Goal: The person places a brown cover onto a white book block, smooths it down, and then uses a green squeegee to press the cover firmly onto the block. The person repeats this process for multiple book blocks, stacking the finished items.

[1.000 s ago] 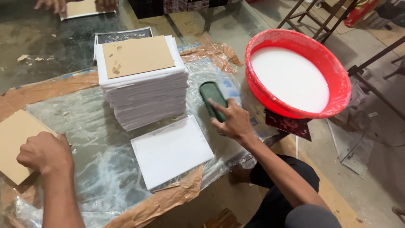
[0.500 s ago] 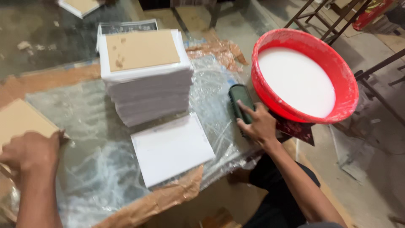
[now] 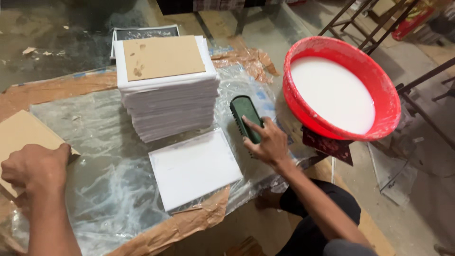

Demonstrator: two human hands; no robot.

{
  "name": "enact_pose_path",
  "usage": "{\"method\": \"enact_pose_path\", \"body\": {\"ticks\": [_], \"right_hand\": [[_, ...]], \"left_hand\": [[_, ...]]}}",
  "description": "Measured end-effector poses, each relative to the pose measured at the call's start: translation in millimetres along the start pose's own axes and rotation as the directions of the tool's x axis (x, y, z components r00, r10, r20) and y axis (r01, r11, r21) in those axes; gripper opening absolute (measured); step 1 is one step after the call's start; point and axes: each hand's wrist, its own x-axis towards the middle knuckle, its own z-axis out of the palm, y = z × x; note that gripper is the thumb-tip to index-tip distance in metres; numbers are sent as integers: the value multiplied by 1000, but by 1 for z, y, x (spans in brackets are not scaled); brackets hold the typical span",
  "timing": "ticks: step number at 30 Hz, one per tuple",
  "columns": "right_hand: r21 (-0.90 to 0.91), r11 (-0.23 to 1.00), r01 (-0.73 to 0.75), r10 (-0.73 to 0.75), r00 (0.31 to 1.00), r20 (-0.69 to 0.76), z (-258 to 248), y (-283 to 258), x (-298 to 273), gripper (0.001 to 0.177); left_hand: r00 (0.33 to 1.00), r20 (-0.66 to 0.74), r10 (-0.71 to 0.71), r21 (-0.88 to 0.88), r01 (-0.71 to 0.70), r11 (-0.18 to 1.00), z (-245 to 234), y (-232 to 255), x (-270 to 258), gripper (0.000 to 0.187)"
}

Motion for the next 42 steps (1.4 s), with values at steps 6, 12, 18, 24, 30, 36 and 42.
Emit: {"method": "enact_pose_path", "body": {"ticks": [6, 12, 18, 24, 30, 36, 42], "right_hand": [[-13, 991, 132, -132, 990, -52, -10, -8, -19, 65], [13, 998, 58, -59, 997, 49, -3, 1, -39, 62], [-18, 997, -77, 78, 993, 91, -4, 40, -43, 58], [-130, 988, -80, 82, 997, 13, -14, 67, -44, 58], [-226, 949, -222, 263, 949, 172, -40, 63, -30, 62], [-12, 995, 98, -99, 971, -217, -59, -19, -59, 46], [824, -107, -556, 161, 809, 566, -24, -77, -74, 53]], "left_hand": [[1000, -24, -13, -111, 11, 994, 1, -9, -14, 61], [998, -5, 64, -333, -62, 941, 18, -32, -4, 58], [997, -5, 82, -471, -75, 879, 25, -47, -13, 62], [997, -25, 70, -410, -74, 909, -4, -32, -20, 60], [961, -269, 69, -454, -190, 870, -60, -32, -82, 28], [756, -620, 209, -23, -283, 959, -74, -12, -222, 10], [329, -529, 783, -61, -934, 351, -33, 51, -263, 45]]}}
